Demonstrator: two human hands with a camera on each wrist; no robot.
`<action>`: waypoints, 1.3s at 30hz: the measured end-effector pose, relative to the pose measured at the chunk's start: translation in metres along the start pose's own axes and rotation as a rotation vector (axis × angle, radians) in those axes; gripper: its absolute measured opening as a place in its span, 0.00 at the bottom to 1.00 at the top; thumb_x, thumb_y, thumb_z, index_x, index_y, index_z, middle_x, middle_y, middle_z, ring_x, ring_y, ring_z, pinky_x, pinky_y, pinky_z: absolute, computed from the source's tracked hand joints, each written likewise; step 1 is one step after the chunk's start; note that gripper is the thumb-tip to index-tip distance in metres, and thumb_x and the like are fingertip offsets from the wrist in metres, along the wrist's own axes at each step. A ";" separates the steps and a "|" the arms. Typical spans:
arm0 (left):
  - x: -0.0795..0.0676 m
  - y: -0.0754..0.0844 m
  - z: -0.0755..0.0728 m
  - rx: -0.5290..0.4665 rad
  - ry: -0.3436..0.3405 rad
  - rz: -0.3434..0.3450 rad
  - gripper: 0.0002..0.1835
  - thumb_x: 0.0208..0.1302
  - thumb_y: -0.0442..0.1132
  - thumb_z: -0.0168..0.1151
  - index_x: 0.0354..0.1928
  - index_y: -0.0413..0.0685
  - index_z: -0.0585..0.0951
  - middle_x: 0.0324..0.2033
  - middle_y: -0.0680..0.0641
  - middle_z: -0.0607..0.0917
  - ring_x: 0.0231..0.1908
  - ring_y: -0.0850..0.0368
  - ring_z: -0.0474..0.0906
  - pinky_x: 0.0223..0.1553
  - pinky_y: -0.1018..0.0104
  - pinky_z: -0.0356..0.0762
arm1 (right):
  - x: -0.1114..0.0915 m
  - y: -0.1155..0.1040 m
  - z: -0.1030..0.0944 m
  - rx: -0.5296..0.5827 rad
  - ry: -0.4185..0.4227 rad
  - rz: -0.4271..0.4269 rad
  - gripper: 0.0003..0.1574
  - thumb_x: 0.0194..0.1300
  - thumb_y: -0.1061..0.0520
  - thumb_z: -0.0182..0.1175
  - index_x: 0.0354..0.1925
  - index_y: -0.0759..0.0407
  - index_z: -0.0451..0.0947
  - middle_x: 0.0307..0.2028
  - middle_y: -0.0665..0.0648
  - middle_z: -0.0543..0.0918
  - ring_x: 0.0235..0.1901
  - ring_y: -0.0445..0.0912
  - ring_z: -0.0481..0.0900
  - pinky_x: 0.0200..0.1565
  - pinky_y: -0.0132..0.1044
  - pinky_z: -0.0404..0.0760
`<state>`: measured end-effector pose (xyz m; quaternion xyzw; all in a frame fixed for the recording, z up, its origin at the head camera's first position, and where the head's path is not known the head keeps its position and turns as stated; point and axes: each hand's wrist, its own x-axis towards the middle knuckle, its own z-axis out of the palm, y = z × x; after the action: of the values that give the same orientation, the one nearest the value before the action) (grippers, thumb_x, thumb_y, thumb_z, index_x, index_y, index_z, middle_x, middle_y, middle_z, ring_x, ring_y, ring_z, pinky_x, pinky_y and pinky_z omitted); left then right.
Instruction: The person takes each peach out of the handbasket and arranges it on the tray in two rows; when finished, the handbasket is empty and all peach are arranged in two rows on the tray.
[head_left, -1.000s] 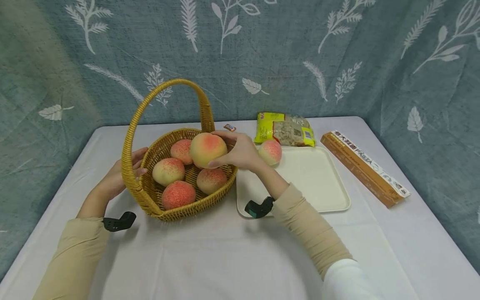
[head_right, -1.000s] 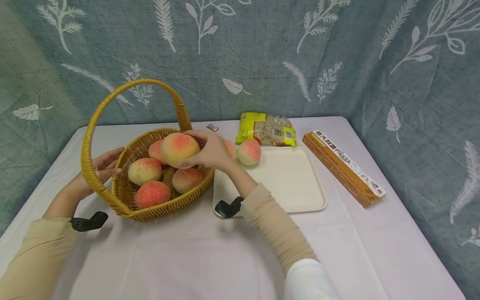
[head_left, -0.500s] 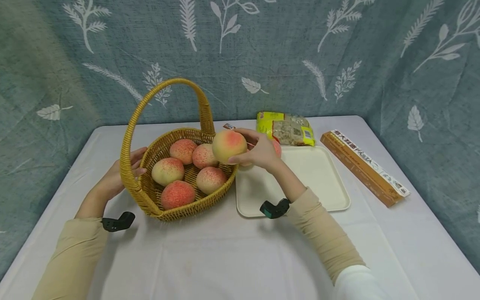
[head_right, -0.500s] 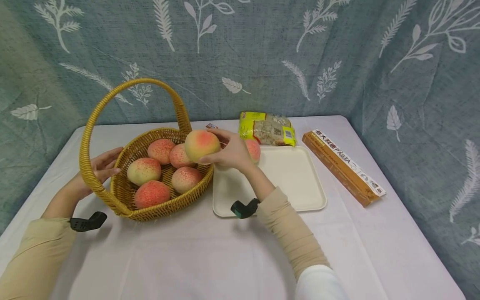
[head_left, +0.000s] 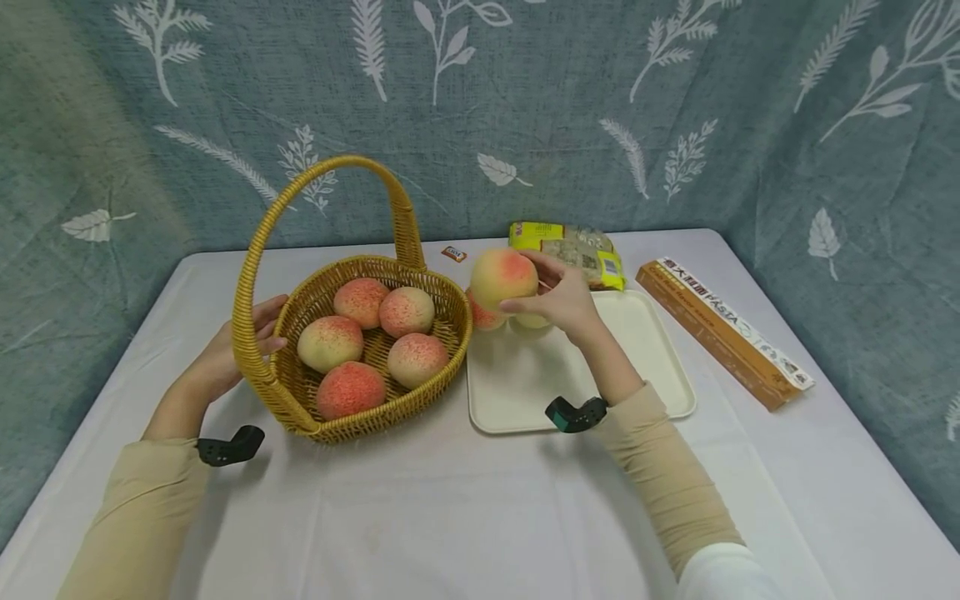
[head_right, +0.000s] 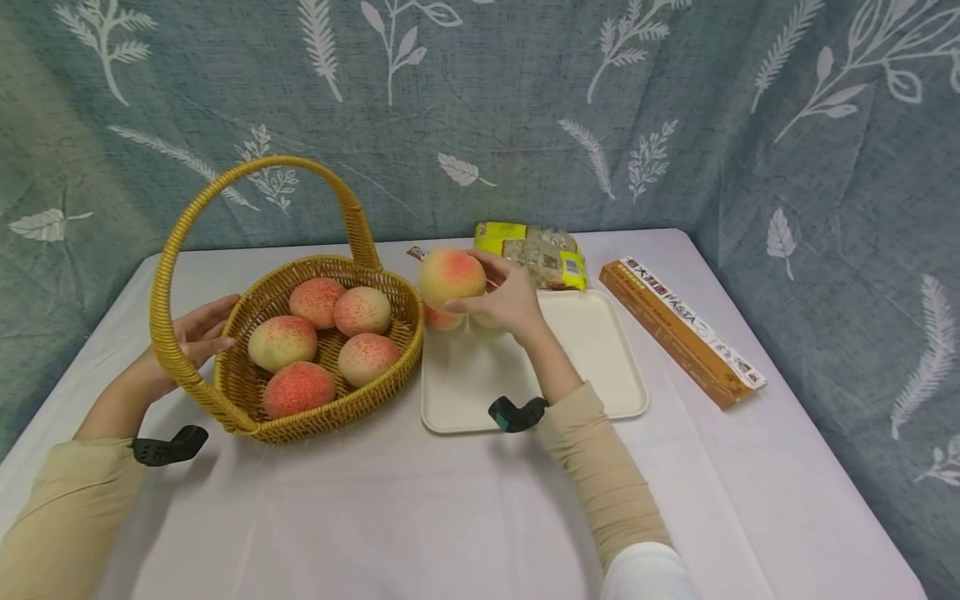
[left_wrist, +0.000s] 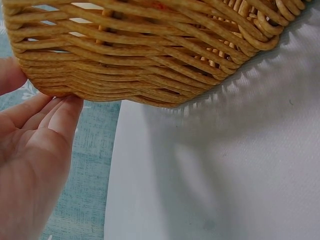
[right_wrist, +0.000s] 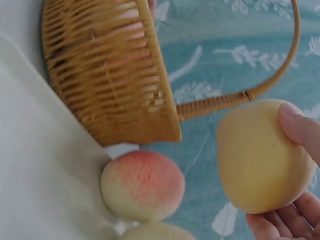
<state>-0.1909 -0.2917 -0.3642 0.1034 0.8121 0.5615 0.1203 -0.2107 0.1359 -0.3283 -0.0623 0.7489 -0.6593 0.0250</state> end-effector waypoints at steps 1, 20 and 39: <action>0.000 0.000 0.000 0.002 -0.001 0.005 0.39 0.72 0.31 0.51 0.75 0.34 0.39 0.72 0.26 0.44 0.72 0.34 0.40 0.63 0.81 0.56 | 0.000 0.002 -0.003 -0.002 0.012 0.006 0.47 0.48 0.68 0.74 0.66 0.61 0.70 0.63 0.59 0.74 0.61 0.51 0.72 0.61 0.39 0.71; 0.000 0.000 -0.001 0.001 0.005 0.002 0.40 0.72 0.31 0.51 0.75 0.34 0.40 0.72 0.26 0.45 0.72 0.33 0.40 0.63 0.80 0.56 | -0.006 0.019 -0.047 0.018 0.196 0.027 0.47 0.51 0.71 0.71 0.68 0.65 0.66 0.63 0.63 0.72 0.61 0.52 0.71 0.60 0.39 0.72; 0.001 -0.001 -0.001 -0.022 0.003 -0.001 0.40 0.71 0.30 0.51 0.75 0.35 0.40 0.72 0.27 0.44 0.72 0.34 0.40 0.64 0.79 0.56 | -0.006 0.036 -0.066 0.053 0.490 0.119 0.45 0.53 0.66 0.71 0.68 0.63 0.67 0.64 0.62 0.71 0.64 0.50 0.69 0.60 0.36 0.72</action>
<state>-0.1922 -0.2930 -0.3646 0.1009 0.8062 0.5704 0.1205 -0.2148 0.2059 -0.3556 0.1443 0.7175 -0.6714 -0.1168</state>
